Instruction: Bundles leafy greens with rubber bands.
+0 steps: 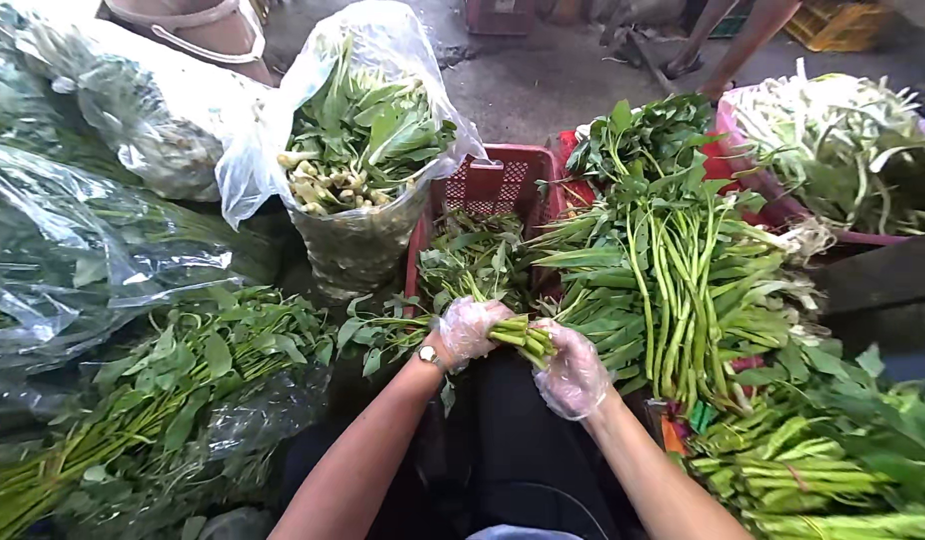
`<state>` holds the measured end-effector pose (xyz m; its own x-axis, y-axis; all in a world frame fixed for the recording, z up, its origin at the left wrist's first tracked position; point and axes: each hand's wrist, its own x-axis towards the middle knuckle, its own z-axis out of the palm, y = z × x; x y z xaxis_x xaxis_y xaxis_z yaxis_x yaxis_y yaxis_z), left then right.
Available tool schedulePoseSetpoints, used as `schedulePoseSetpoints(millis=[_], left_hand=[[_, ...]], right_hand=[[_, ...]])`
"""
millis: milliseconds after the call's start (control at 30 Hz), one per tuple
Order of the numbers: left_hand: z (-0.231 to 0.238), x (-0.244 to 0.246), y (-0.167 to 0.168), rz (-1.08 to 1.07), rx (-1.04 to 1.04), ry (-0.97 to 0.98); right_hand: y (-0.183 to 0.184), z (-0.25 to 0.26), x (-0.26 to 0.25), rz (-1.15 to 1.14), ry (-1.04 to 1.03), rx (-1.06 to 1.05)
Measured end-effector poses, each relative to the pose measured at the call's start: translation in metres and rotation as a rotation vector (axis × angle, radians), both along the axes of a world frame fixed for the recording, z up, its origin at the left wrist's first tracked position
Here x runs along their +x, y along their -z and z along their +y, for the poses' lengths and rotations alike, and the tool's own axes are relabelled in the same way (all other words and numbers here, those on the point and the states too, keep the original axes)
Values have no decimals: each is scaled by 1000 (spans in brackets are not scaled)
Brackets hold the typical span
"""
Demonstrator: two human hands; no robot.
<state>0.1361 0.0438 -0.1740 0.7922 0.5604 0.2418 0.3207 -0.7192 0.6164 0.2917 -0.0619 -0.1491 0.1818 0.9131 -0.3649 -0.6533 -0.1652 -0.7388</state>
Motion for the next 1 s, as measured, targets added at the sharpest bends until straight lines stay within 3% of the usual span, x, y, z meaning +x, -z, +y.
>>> schedulePoseSetpoints(millis=[100, 300, 367, 433, 500, 567, 700, 833, 1000], left_hand=[[4, -1, -4, 119, -85, 32], [12, 2, -11, 310, -166, 79], [21, 0, -10, 425, -202, 54], [30, -7, -3, 495, -241, -10], [33, -9, -3, 485, -232, -45], [25, -5, -9, 422, -157, -36], [11, -3, -15, 241, 40, 29], [21, 6, -27, 404, -21, 30], [38, 21, -21, 642, -71, 55]], right_hand=[[-3, 1, 14, -13, -173, -10], [-33, 10, 31, -672, -609, -175], [-41, -2, 37, -884, -634, 38], [-40, -20, 53, -954, -516, 320], [-35, -37, 75, -1073, -371, 440], [-29, -59, 103, -1282, -208, 306], [-39, -117, 170, -1563, 31, -317], [-36, -144, 192, -1571, -235, -928], [-12, -142, 191, -1579, -326, -1116]])
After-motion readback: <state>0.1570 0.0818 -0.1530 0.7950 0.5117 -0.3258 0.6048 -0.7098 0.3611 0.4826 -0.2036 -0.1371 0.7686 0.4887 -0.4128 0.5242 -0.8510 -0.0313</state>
